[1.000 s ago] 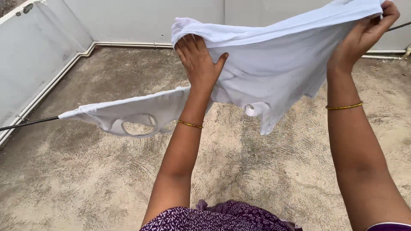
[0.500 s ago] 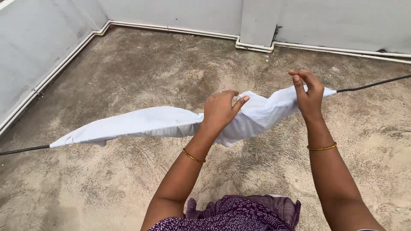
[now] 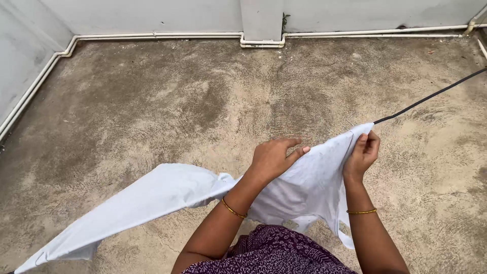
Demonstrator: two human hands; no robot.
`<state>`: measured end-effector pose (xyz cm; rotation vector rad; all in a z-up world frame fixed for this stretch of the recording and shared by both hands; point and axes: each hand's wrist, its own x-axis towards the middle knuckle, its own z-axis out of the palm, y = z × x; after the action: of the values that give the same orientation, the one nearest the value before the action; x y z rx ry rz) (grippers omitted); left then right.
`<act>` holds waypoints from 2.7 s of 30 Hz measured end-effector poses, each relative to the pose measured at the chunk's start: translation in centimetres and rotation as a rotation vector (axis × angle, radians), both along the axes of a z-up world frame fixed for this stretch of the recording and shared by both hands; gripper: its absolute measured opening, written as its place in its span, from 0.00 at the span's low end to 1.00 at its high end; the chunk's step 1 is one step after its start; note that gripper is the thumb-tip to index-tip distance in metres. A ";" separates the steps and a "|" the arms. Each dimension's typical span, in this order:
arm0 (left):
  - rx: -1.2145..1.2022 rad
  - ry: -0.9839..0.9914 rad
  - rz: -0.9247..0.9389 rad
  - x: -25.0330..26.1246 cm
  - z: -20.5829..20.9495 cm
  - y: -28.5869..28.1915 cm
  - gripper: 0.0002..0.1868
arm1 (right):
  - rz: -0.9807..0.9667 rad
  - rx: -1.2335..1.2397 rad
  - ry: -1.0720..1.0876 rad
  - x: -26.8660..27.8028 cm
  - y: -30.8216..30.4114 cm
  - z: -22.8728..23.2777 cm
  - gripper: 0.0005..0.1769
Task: Hanging washed clothes on a clothesline using clothespins on a balcony.
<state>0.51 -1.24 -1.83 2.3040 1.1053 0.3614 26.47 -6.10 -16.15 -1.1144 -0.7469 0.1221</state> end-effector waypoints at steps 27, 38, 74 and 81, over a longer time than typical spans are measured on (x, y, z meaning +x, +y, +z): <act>0.241 -0.009 0.074 9.0 1.2 2.5 0.24 | -0.385 -0.817 -0.596 17.0 6.0 12.2 0.20; 0.343 0.102 0.164 15.2 -1.2 9.6 0.32 | -0.542 -0.715 -0.746 16.1 6.0 13.5 0.23; -0.010 -0.679 0.315 -16.8 -2.9 -3.0 0.35 | 0.337 -0.424 -0.872 -26.3 -1.3 15.7 0.13; -0.019 -0.600 0.312 -16.3 -1.7 -2.9 0.33 | 0.298 -0.878 -1.086 -23.4 -4.1 13.4 0.16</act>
<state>-15.82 -4.16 -3.56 1.8068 1.1269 1.0729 3.08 -10.17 -2.74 -1.9127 -1.9492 0.0892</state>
